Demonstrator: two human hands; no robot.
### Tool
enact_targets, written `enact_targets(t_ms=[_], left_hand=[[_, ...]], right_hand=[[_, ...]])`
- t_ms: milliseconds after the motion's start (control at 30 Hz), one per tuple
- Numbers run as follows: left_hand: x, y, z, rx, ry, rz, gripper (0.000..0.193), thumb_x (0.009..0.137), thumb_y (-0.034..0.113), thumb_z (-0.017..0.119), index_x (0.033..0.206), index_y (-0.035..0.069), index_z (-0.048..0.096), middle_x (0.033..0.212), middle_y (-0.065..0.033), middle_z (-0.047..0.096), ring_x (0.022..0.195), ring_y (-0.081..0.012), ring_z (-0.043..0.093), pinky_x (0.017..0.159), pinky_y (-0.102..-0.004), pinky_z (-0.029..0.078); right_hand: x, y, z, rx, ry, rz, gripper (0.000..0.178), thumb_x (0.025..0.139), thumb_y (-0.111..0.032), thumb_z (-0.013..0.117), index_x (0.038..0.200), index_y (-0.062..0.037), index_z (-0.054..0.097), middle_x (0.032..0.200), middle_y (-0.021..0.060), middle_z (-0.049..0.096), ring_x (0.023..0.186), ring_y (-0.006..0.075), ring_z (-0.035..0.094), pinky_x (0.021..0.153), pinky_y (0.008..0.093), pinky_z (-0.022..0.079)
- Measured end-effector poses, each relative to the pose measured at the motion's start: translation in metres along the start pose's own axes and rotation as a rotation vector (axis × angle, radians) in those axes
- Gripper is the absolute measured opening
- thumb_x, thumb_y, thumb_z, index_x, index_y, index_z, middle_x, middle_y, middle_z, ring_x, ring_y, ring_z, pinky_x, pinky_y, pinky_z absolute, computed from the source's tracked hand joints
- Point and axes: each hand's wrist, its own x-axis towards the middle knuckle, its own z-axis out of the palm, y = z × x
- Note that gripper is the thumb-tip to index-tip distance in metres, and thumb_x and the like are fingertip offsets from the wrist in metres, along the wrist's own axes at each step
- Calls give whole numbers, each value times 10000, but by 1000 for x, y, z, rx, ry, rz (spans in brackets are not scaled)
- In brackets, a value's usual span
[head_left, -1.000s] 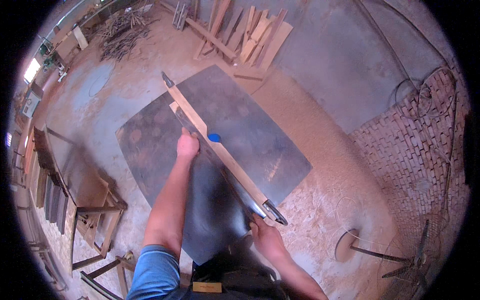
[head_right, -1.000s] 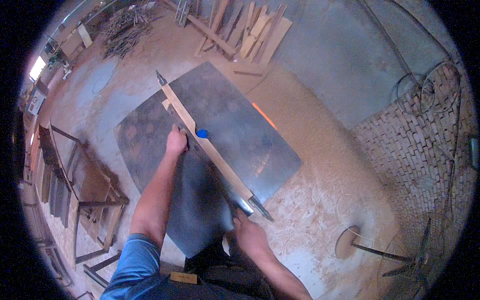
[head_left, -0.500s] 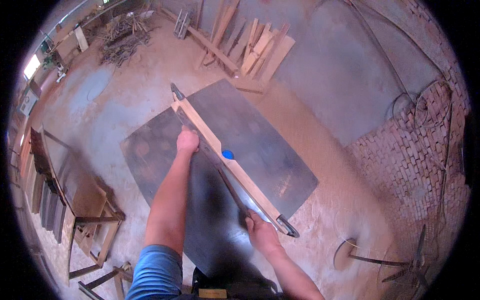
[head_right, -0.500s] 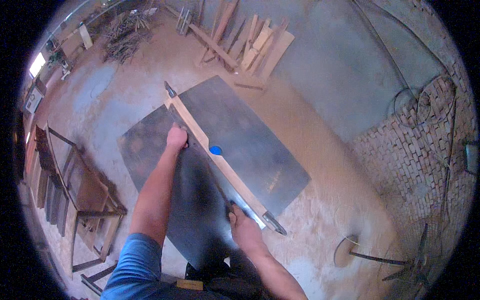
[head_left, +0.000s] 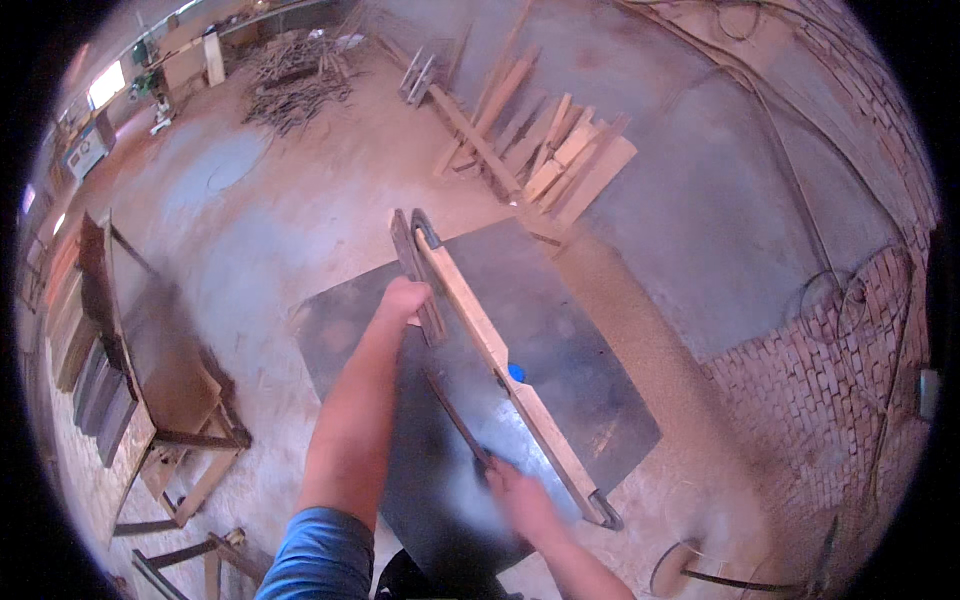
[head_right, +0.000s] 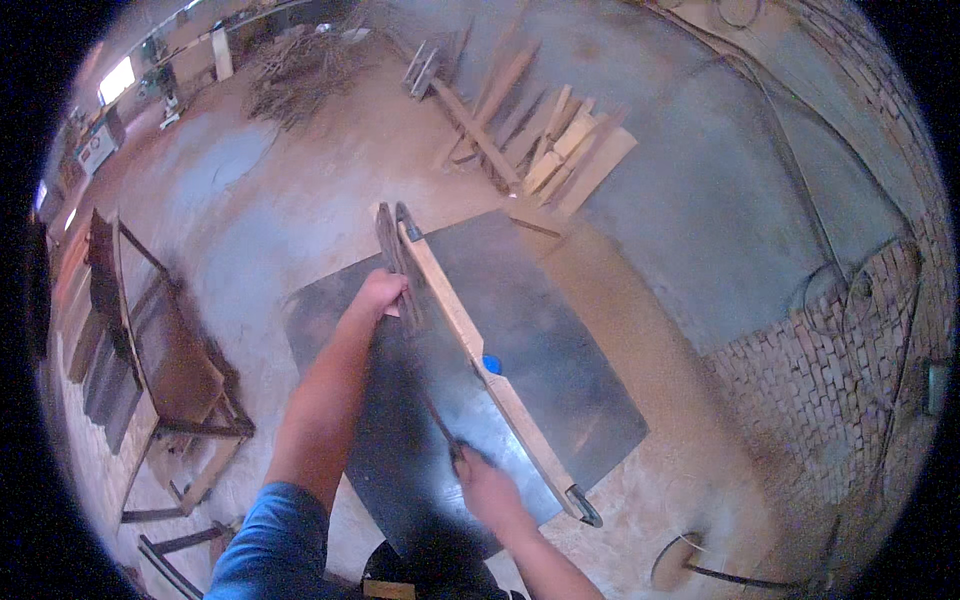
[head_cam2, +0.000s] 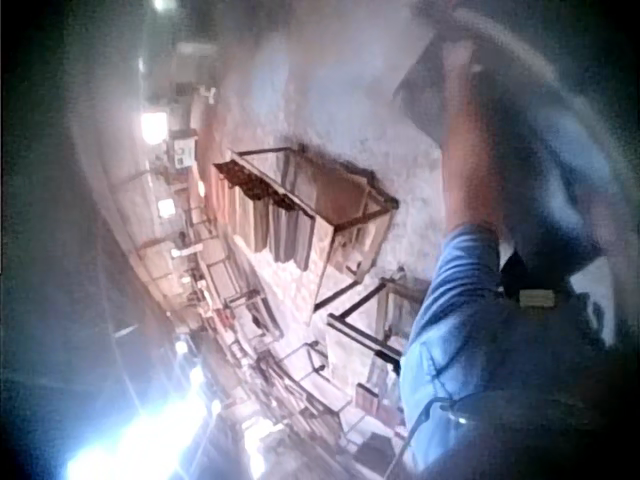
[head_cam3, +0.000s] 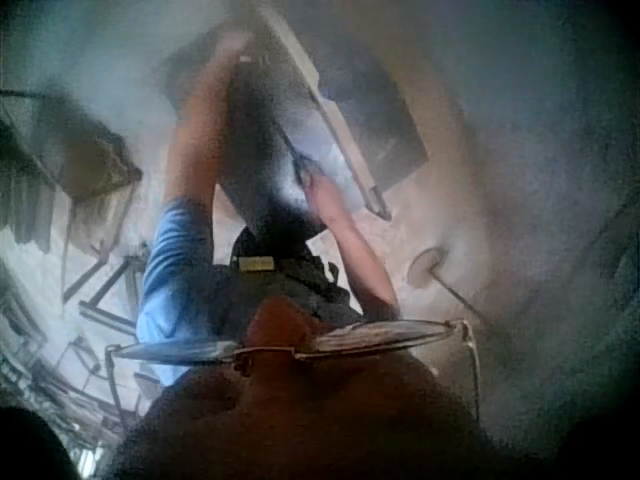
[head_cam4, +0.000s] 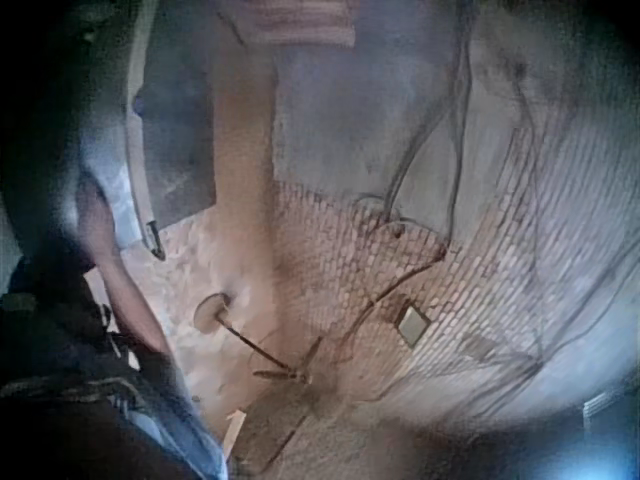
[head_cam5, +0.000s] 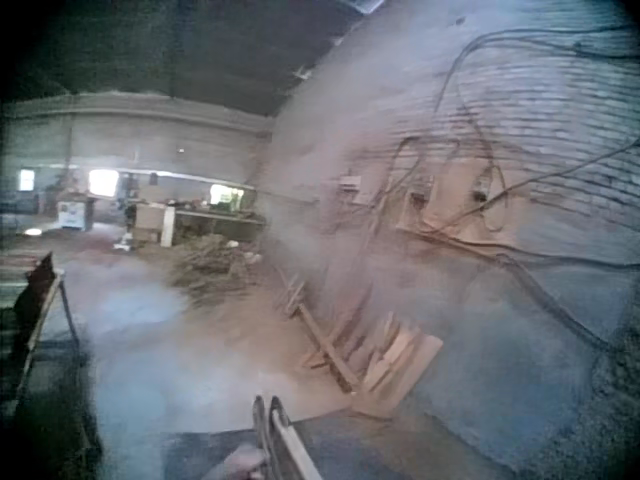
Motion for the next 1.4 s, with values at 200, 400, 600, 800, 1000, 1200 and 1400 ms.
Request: enact_targets(t_ms=[200,400,600,800,1000,1200,1400], left_hand=[[-110,-76,-49,-583,-143,106,224,873,45,536,1093,18,570,951,-81,652,828,-228,673,628,-374,592],[-298,-128,-117,-651,142,193,327,882,139,610,1176,13,544,954,-29,621,829,-116,568,623,-246,464],[-422,-223,-189,-671,573,100,167,905,202,626,1004,88,553,845,-22,649,689,-111,615,496,-234,444],[-563,-311,-243,-878,990,33,167,934,230,591,996,81,551,868,-49,649,736,-163,636,567,-302,502],[-655,-404,-279,-876,1493,-53,283,918,337,608,946,55,604,798,-35,626,688,-133,575,555,-293,450],[-728,-502,-336,-718,1918,-374,495,841,389,619,952,-94,620,863,-221,668,847,-279,639,818,-378,482],[-822,-525,-349,-404,2043,-1103,555,820,416,615,1063,-83,622,1038,-307,650,1033,-431,620,921,-463,466]], right_hand=[[-81,68,30,39,-16,10,370,985,-237,466,1325,-98,507,1074,268,637,1031,457,594,882,472,493],[-99,63,25,16,24,-43,395,990,-248,465,1277,9,552,1146,284,622,1105,426,595,927,445,470],[-87,75,51,3,-20,-202,392,1010,-251,457,1255,35,565,779,102,621,706,187,600,630,325,471],[-109,22,93,136,-246,-180,315,1010,-197,449,1223,-3,577,608,-56,428,502,43,400,446,228,330],[-116,-64,142,-126,-369,-347,336,996,-170,453,1236,36,569,788,64,614,681,137,534,627,322,459],[-82,-137,240,-215,-491,-489,367,995,-162,447,1288,41,535,772,37,530,652,126,489,585,302,421],[-98,-258,322,-309,-709,-499,336,985,-165,462,1237,33,562,650,26,481,555,116,466,506,292,397]])
